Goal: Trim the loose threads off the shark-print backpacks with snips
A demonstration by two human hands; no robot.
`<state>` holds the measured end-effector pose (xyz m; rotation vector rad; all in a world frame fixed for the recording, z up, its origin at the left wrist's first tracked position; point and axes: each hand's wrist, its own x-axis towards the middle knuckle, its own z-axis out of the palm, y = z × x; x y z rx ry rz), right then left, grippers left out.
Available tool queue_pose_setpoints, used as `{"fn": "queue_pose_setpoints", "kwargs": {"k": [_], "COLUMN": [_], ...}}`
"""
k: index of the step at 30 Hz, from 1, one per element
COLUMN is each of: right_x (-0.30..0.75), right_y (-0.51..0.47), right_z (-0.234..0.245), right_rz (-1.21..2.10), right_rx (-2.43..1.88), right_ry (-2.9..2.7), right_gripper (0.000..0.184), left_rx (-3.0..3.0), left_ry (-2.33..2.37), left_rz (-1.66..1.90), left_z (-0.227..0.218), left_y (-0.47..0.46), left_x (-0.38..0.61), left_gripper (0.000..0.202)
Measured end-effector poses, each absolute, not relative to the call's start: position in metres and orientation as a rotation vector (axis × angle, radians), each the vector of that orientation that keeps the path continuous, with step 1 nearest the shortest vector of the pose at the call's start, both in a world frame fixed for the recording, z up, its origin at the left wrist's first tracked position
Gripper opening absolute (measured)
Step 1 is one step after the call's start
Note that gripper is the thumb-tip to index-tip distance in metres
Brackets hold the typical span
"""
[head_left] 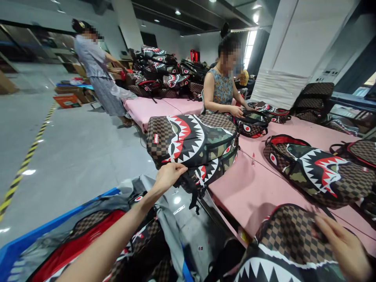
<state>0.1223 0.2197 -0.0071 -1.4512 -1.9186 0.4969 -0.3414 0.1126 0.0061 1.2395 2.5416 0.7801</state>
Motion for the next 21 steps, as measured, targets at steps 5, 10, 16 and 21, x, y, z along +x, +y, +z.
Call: {"fn": "queue_pose_setpoints", "kwargs": {"k": [5, 10, 16, 21], "right_x": [-0.002, -0.107, -0.155, -0.174], "right_y": [0.209, 0.175, 0.165, 0.165], "right_z": [0.020, 0.036, 0.022, 0.019], "right_rz": [0.980, 0.649, 0.054, -0.302], "right_rx": [-1.173, -0.918, -0.611, -0.449], "right_ry": [-2.063, -2.331, -2.479, -2.506], "right_gripper": [0.045, 0.029, 0.012, 0.015], "left_rx": [1.247, 1.063, 0.951, 0.988], "left_ry": [2.584, 2.414, 2.348, 2.353], "left_rz": [1.002, 1.509, 1.600, 1.587], "left_z": [0.007, -0.003, -0.008, -0.011], "left_y": [0.107, 0.090, 0.084, 0.085], "left_x": [-0.324, -0.300, -0.298, -0.302], "left_gripper": [0.024, 0.025, 0.024, 0.025]}}
